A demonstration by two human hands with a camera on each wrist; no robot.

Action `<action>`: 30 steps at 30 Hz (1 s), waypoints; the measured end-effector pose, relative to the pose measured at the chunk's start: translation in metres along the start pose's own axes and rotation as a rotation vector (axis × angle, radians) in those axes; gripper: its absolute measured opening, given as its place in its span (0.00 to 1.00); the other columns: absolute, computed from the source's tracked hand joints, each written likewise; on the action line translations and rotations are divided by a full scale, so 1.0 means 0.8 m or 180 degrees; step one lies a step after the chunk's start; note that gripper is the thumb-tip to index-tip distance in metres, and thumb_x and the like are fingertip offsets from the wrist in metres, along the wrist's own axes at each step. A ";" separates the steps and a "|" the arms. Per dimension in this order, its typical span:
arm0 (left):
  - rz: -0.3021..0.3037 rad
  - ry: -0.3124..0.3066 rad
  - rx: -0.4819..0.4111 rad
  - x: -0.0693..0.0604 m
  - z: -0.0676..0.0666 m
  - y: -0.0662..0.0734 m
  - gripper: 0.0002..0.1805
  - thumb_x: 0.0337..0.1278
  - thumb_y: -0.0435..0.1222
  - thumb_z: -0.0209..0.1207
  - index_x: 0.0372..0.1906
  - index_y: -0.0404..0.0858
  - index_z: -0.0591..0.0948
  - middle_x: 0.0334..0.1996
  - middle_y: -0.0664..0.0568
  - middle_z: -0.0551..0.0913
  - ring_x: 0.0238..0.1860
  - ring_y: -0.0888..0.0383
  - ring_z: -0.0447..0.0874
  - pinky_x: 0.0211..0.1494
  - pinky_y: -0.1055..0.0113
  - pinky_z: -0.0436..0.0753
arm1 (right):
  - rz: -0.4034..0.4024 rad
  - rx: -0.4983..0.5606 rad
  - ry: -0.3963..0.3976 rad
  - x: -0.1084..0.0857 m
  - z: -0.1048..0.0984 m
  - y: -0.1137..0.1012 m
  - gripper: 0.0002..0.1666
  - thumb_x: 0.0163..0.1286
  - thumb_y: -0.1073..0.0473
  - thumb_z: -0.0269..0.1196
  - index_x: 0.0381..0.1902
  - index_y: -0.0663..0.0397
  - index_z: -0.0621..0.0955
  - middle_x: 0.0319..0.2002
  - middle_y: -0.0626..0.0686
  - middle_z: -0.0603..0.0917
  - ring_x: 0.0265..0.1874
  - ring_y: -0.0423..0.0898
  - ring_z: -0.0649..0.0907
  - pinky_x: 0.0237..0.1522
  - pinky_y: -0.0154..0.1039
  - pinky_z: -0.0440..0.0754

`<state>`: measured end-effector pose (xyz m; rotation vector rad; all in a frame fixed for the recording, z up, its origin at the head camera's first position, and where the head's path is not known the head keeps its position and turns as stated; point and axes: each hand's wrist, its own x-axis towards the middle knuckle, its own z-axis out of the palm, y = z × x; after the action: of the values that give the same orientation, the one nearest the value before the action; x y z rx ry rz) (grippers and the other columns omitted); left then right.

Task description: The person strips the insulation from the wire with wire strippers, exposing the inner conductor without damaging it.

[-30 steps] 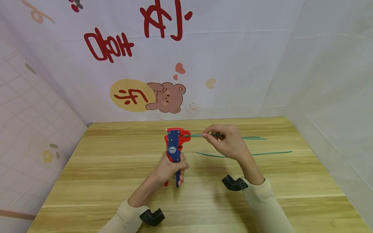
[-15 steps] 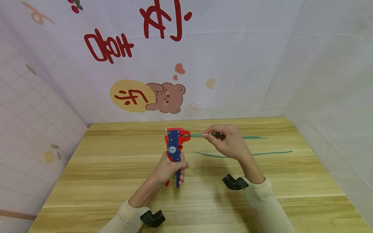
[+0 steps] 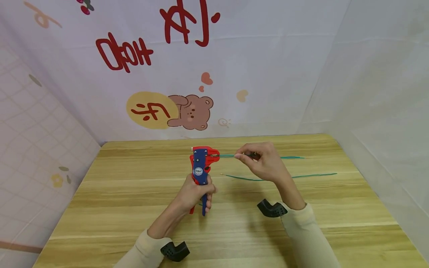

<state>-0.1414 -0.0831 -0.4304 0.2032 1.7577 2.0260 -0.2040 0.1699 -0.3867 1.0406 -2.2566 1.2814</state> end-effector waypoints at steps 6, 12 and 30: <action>-0.0018 -0.0023 -0.0021 0.000 0.001 0.001 0.07 0.60 0.30 0.61 0.30 0.37 0.74 0.14 0.54 0.79 0.13 0.58 0.80 0.20 0.63 0.85 | -0.0038 0.0096 -0.0017 0.000 -0.005 0.001 0.11 0.65 0.68 0.70 0.31 0.44 0.89 0.20 0.42 0.80 0.14 0.35 0.65 0.16 0.28 0.62; -0.0014 -0.0045 -0.0012 0.000 0.002 0.001 0.06 0.60 0.30 0.60 0.31 0.36 0.74 0.14 0.54 0.79 0.13 0.58 0.80 0.20 0.63 0.85 | -0.0054 0.0118 -0.0025 0.000 -0.007 0.002 0.10 0.65 0.69 0.70 0.31 0.46 0.89 0.20 0.43 0.81 0.15 0.34 0.66 0.17 0.27 0.63; -0.0058 -0.0075 0.0006 -0.001 0.002 0.006 0.06 0.61 0.31 0.61 0.33 0.35 0.75 0.16 0.54 0.79 0.15 0.58 0.81 0.22 0.62 0.87 | -0.0140 0.0085 -0.0054 -0.001 -0.012 0.003 0.10 0.64 0.69 0.70 0.31 0.46 0.89 0.20 0.41 0.81 0.15 0.34 0.67 0.18 0.27 0.66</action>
<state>-0.1416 -0.0826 -0.4257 0.2101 1.7410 2.0012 -0.2059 0.1791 -0.3838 1.1084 -2.2222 1.2926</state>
